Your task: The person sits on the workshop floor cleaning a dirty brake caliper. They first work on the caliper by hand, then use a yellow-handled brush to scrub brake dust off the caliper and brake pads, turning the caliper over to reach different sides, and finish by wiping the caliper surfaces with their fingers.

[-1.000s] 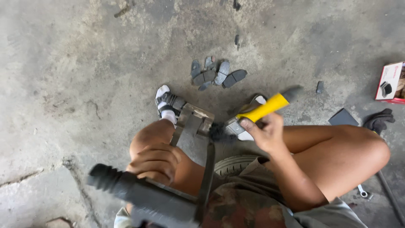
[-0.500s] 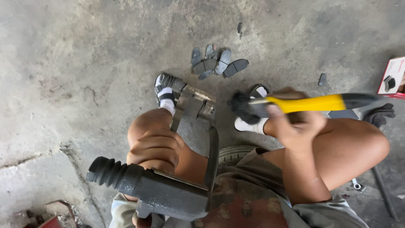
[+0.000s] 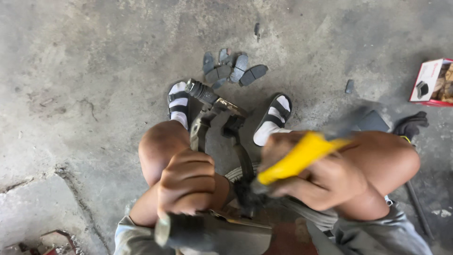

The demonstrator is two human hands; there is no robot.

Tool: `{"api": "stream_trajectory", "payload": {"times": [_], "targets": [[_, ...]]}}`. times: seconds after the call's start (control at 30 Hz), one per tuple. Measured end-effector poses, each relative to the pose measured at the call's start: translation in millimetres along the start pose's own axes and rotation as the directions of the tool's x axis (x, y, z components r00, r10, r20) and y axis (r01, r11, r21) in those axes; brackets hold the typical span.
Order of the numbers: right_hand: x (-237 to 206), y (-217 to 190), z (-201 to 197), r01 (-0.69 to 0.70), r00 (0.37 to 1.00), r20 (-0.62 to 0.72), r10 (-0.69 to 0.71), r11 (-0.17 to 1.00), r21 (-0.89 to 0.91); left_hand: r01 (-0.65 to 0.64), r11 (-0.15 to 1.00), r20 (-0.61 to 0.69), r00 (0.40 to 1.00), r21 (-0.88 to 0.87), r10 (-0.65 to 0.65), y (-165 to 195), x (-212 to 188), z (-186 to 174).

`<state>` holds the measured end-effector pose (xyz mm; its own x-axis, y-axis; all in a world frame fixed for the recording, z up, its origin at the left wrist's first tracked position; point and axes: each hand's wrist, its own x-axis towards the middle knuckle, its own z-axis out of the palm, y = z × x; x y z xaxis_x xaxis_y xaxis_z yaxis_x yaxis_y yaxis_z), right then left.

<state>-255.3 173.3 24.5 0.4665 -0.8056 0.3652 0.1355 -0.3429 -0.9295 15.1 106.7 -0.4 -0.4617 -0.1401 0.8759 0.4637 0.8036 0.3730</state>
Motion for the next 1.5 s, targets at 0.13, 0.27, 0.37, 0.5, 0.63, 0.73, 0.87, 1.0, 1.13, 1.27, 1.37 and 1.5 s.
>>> {"api": "stream_trajectory", "payload": {"times": [0.13, 0.27, 0.37, 0.5, 0.63, 0.73, 0.87, 1.0, 1.13, 1.27, 1.37, 1.5], "targets": [[21.7, 18.4, -18.7, -0.068, 0.981, 0.152, 0.121, 0.946, -0.318, -0.034, 0.975, 0.092, 0.996, 0.218, 0.015, 8.2, 22.9, 13.7], [39.9, 10.2, -17.3, 0.122, 0.980, 0.198, -0.009, 0.815, -0.567, -0.130, 0.930, 0.135, 0.987, 0.343, 0.088, 4.1, 31.2, 21.8], [54.7, -9.7, -16.4, 0.224, 0.960, 0.254, -0.114, 0.859, -0.461, -0.135, 0.935, 0.125, 0.987, 0.328, 0.099, 3.2, 30.5, 26.1], [54.9, -22.3, -21.4, 0.224, 0.934, 0.343, -0.101, 0.913, -0.341, -0.131, 0.928, 0.119, 0.988, 0.348, 0.095, 0.9, 28.6, 25.6], [40.0, 16.9, -17.3, 0.187, 0.970, 0.231, -0.070, 0.822, -0.538, -0.130, 0.921, 0.143, 0.986, 0.368, 0.081, 2.1, 30.1, 27.4], [19.3, 33.4, -18.8, 0.250, 0.962, 0.252, -0.109, 0.726, -0.640, -0.172, 0.905, 0.131, 0.983, 0.389, 0.130, 1.6, 31.0, 29.5], [11.3, 19.0, -17.2, 0.259, 0.961, 0.238, -0.142, 0.767, -0.587, -0.169, 0.904, 0.181, 0.978, 0.393, 0.104, 0.2, 29.2, 22.8], [8.7, -6.0, -21.1, 0.212, 0.955, 0.277, -0.101, 0.889, -0.405, -0.156, 0.899, 0.230, 0.971, 0.409, 0.063, -0.7, 25.0, 17.2], [0.3, -2.4, -29.6, 0.036, 0.962, 0.272, 0.034, 0.968, -0.248, -0.209, 0.843, 0.238, 0.966, 0.495, 0.099, -0.3, 20.2, 24.6], [0.7, 23.1, -29.3, -0.021, 0.980, 0.185, 0.067, 0.970, -0.241, -0.245, 0.826, 0.277, 0.954, 0.508, 0.113, 2.4, 18.0, 35.0], [8.6, 45.4, -25.0, 0.195, 0.978, 0.169, -0.121, 0.815, -0.546, -0.245, 0.850, 0.267, 0.955, 0.466, 0.129, 3.7, 17.5, 39.8], [8.8, 52.9, -27.1, 0.169, 0.985, 0.141, -0.101, 0.748, -0.641, -0.231, 0.875, 0.263, 0.957, 0.426, 0.124, 3.4, 16.3, 38.6]]}}
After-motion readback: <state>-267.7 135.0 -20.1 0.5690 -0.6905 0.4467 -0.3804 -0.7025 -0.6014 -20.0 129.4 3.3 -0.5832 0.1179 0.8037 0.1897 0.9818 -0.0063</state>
